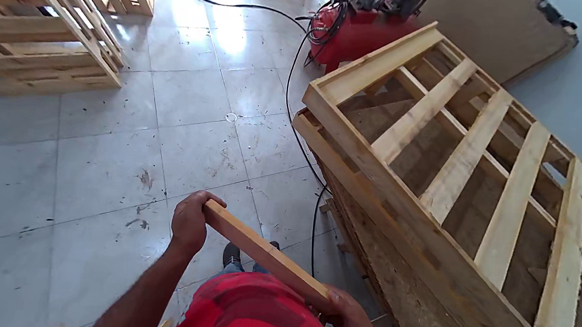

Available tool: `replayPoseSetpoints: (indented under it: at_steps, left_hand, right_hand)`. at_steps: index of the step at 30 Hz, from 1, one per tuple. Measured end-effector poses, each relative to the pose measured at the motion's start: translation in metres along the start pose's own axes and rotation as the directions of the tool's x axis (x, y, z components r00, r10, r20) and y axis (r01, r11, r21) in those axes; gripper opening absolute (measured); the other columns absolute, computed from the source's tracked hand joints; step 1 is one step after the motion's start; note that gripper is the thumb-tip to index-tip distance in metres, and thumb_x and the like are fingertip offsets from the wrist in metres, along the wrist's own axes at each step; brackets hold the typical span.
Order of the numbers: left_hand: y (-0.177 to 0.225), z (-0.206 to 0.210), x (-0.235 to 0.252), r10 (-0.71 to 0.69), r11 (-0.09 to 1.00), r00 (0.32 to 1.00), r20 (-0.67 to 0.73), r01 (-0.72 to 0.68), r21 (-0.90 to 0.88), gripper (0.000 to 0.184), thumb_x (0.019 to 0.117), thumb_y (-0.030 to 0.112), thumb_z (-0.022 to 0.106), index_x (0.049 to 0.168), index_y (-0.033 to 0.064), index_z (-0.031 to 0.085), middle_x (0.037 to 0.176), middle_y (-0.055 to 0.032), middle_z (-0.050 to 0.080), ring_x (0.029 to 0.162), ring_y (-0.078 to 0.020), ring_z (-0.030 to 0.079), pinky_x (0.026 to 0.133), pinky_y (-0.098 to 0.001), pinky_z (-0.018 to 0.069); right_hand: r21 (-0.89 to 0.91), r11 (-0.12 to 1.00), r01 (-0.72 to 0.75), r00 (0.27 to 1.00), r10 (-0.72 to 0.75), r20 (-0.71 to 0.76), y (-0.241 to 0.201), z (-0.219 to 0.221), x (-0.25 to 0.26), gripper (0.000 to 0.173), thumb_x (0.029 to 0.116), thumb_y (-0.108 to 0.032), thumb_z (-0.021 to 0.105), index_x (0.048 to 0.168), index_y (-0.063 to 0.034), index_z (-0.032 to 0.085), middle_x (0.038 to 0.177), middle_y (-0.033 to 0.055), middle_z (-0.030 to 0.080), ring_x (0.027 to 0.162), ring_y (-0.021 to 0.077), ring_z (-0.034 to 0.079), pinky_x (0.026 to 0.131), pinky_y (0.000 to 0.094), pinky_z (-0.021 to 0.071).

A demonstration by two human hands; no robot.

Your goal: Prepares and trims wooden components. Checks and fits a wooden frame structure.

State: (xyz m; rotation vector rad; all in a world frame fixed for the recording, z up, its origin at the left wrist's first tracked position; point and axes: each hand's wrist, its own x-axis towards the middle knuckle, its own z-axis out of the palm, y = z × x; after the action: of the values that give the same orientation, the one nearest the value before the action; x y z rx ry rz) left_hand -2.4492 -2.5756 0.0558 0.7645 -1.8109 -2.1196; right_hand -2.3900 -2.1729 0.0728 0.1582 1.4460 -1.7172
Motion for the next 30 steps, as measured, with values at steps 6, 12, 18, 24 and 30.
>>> replayPoseSetpoints:
  at_steps: [6,12,18,24,30]
  left_hand:
    - [-0.014,0.020,0.032,-0.096,0.995,0.995,-0.001,0.096,-0.003,0.049,0.1069,0.021,0.030,0.081,0.0066,0.069,0.082,-0.0067,0.072,0.075,-0.0184,0.069,0.070,-0.0381,0.0579]
    - [-0.028,0.032,0.061,-0.247,0.967,0.963,0.109,0.238,0.088,0.046,0.1094,0.018,0.035,0.085,0.0045,0.071,0.084,-0.0081,0.074,0.079,-0.0193,0.070,0.074,-0.0401,0.0573]
    - [-0.037,0.091,0.138,-0.265,0.932,0.901,0.344,0.148,0.332,0.034,0.1091,0.025,0.045,0.115,0.0065,0.072,0.111,-0.0089,0.075,0.108,-0.0231,0.070,0.097,-0.0513,0.0538]
    - [-0.019,0.205,0.254,-0.136,0.873,0.915,0.380,-0.071,0.483,0.046,0.1093,0.038,0.043,0.140,0.0081,0.062,0.131,-0.0165,0.067,0.125,-0.0311,0.063,0.108,-0.0582,0.0462]
    - [-0.030,0.270,0.321,-0.113,0.852,0.935,0.336,-0.083,0.517,0.034,0.1004,0.036,0.063,0.126,0.0150,0.071,0.116,-0.0068,0.075,0.111,-0.0227,0.070,0.101,-0.0546,0.0524]
  right_hand:
    - [-0.038,0.993,-0.108,0.993,0.105,-0.060,-0.029,-0.010,0.015,0.067,0.0934,-0.067,0.060,0.127,-0.0087,0.067,0.107,0.0096,0.074,0.093,0.0184,0.071,0.081,0.0370,0.0610]
    - [-0.023,0.988,-0.154,0.980,0.150,-0.133,-0.049,-0.009,0.016,0.061,0.0923,-0.067,0.062,0.116,-0.0114,0.072,0.099,0.0071,0.076,0.084,0.0159,0.072,0.074,0.0347,0.0618]
    - [-0.169,0.960,-0.222,0.928,0.154,-0.339,-0.047,-0.023,0.001,0.057,0.0999,-0.054,0.054,0.126,-0.0046,0.069,0.101,0.0066,0.076,0.081,0.0131,0.070,0.069,0.0305,0.0583]
    - [-0.122,0.987,-0.107,0.885,0.039,-0.464,-0.043,-0.044,0.008,0.054,0.1042,-0.037,0.051,0.140,0.0037,0.057,0.109,0.0095,0.075,0.087,0.0145,0.070,0.078,0.0331,0.0593]
    - [-0.115,0.987,0.115,0.885,-0.154,-0.438,-0.071,-0.086,0.038,0.063,0.0991,-0.050,0.062,0.142,-0.0035,0.060,0.121,0.0110,0.073,0.097,0.0168,0.070,0.083,0.0337,0.0587]
